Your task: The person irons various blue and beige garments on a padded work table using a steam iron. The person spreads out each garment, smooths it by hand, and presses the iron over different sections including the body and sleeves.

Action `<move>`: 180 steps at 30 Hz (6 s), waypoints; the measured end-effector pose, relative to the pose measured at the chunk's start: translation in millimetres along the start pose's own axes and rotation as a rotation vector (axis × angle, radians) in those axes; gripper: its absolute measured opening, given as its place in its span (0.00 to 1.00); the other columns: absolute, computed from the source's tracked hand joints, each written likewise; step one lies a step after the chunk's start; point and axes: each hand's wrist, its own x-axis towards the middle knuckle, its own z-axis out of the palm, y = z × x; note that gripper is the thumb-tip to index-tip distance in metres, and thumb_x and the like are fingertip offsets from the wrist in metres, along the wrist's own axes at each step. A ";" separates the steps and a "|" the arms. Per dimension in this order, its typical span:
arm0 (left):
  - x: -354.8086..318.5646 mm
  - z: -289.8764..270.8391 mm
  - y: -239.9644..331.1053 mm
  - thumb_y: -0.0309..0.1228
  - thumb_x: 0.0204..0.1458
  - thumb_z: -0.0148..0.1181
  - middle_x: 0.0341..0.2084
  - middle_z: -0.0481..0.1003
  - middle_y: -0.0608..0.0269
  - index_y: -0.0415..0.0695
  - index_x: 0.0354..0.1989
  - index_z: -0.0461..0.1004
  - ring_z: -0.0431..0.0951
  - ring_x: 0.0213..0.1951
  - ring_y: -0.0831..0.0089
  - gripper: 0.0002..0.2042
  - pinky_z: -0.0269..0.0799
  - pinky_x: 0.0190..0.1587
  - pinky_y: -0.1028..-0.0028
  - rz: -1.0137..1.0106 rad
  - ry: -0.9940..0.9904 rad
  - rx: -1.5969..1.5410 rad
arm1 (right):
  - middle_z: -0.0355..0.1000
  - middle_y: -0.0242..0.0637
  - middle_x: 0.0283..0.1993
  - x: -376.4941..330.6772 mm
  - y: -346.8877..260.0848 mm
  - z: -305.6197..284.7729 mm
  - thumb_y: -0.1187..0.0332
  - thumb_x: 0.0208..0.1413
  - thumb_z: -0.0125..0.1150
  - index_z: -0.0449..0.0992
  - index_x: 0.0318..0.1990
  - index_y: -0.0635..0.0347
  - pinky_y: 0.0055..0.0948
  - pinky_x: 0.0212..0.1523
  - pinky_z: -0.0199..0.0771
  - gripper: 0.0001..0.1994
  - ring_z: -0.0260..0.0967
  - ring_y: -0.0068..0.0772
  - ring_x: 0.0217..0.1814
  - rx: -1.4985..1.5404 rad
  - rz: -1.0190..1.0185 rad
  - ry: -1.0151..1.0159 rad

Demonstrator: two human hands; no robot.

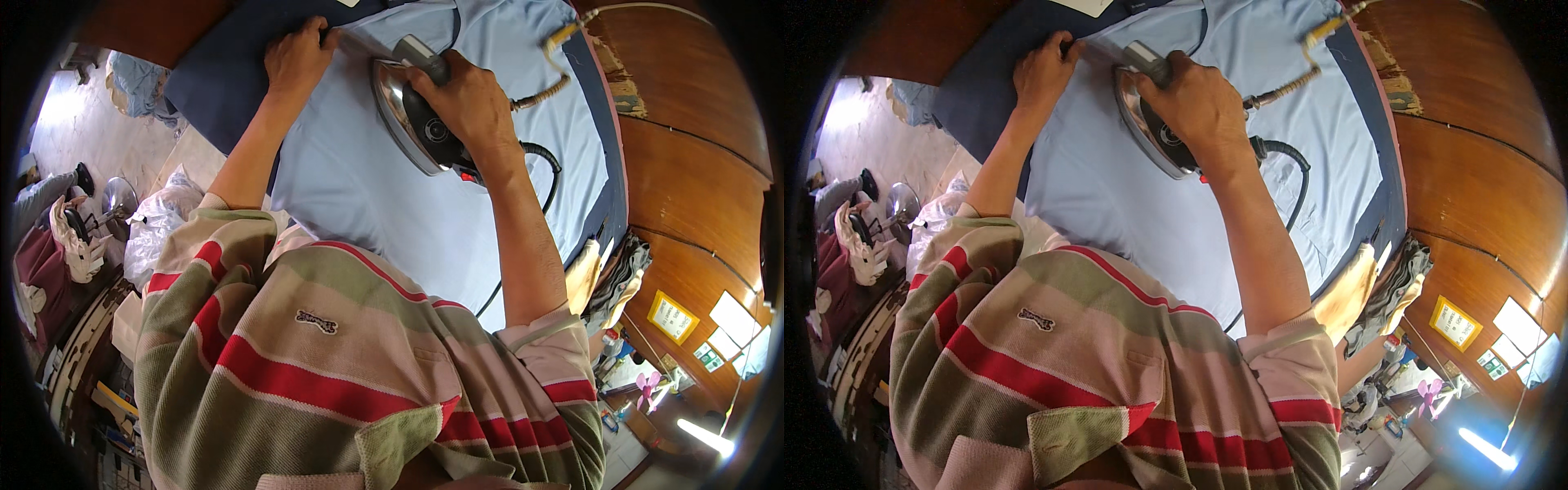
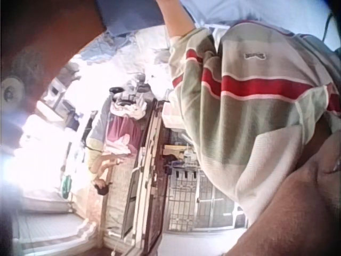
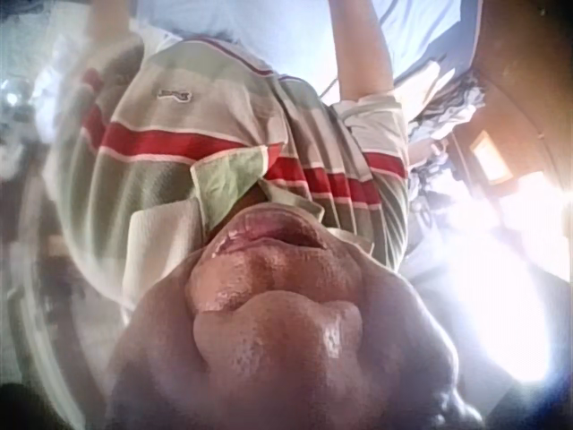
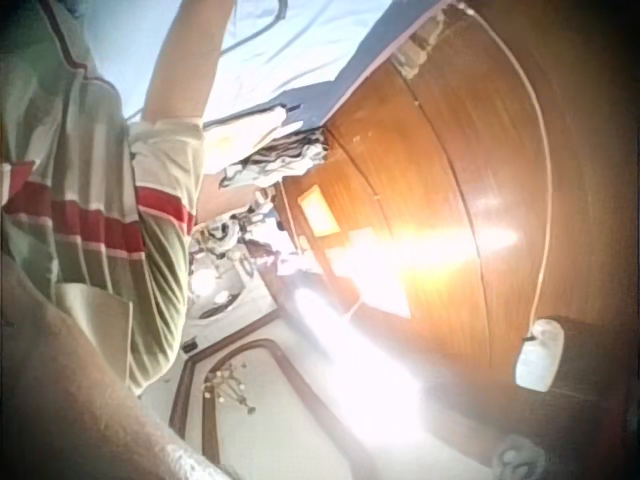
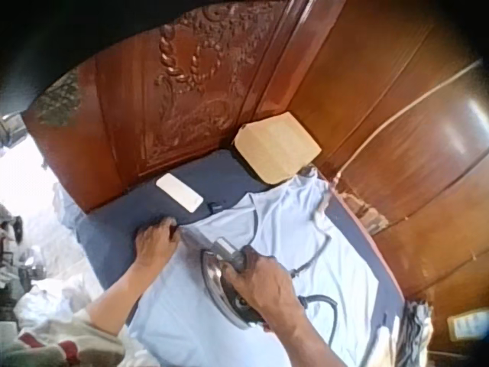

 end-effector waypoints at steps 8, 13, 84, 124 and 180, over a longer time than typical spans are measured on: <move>5.8 7.6 -15.7 0.39 0.52 0.52 0.24 0.78 0.57 0.52 0.37 0.73 0.78 0.29 0.57 0.09 0.67 0.40 0.61 0.073 0.032 0.091 | 0.73 0.51 0.25 28.2 -26.3 9.2 0.45 0.46 0.54 0.73 0.32 0.65 0.43 0.34 0.73 0.26 0.73 0.51 0.31 0.022 -0.129 -0.015; -21.0 -17.3 -9.8 0.40 0.52 0.52 0.22 0.77 0.58 0.54 0.46 0.70 0.78 0.28 0.59 0.14 0.68 0.38 0.61 0.000 0.032 -0.006 | 0.73 0.51 0.25 24.6 -27.2 5.7 0.45 0.46 0.54 0.74 0.32 0.65 0.42 0.36 0.74 0.26 0.73 0.51 0.32 0.059 -0.151 -0.009; -34.4 32.6 77.9 0.34 0.52 0.52 0.41 0.72 0.69 0.50 0.43 0.71 0.71 0.45 0.69 0.11 0.61 0.48 0.63 0.758 -0.074 0.064 | 0.73 0.53 0.29 -161.1 193.3 -30.8 0.46 0.48 0.56 0.73 0.40 0.64 0.39 0.38 0.69 0.26 0.73 0.51 0.36 0.166 0.450 0.083; -3.1 32.9 -77.2 0.42 0.60 0.36 0.66 0.47 0.78 0.67 0.65 0.46 0.48 0.66 0.68 0.23 0.50 0.59 0.50 0.754 -0.075 0.376 | 0.73 0.51 0.29 -173.3 47.9 22.6 0.52 0.45 0.57 0.67 0.41 0.59 0.47 0.35 0.71 0.21 0.71 0.55 0.33 0.175 -0.076 -0.311; -156.6 -56.7 -19.1 0.43 0.55 0.48 0.40 0.72 0.58 0.46 0.35 0.72 0.71 0.42 0.56 0.13 0.66 0.43 0.61 0.003 0.067 0.326 | 0.66 0.51 0.39 -434.0 259.7 108.1 0.63 0.50 0.58 0.70 0.38 0.72 0.40 0.44 0.64 0.17 0.64 0.50 0.42 0.010 0.886 0.450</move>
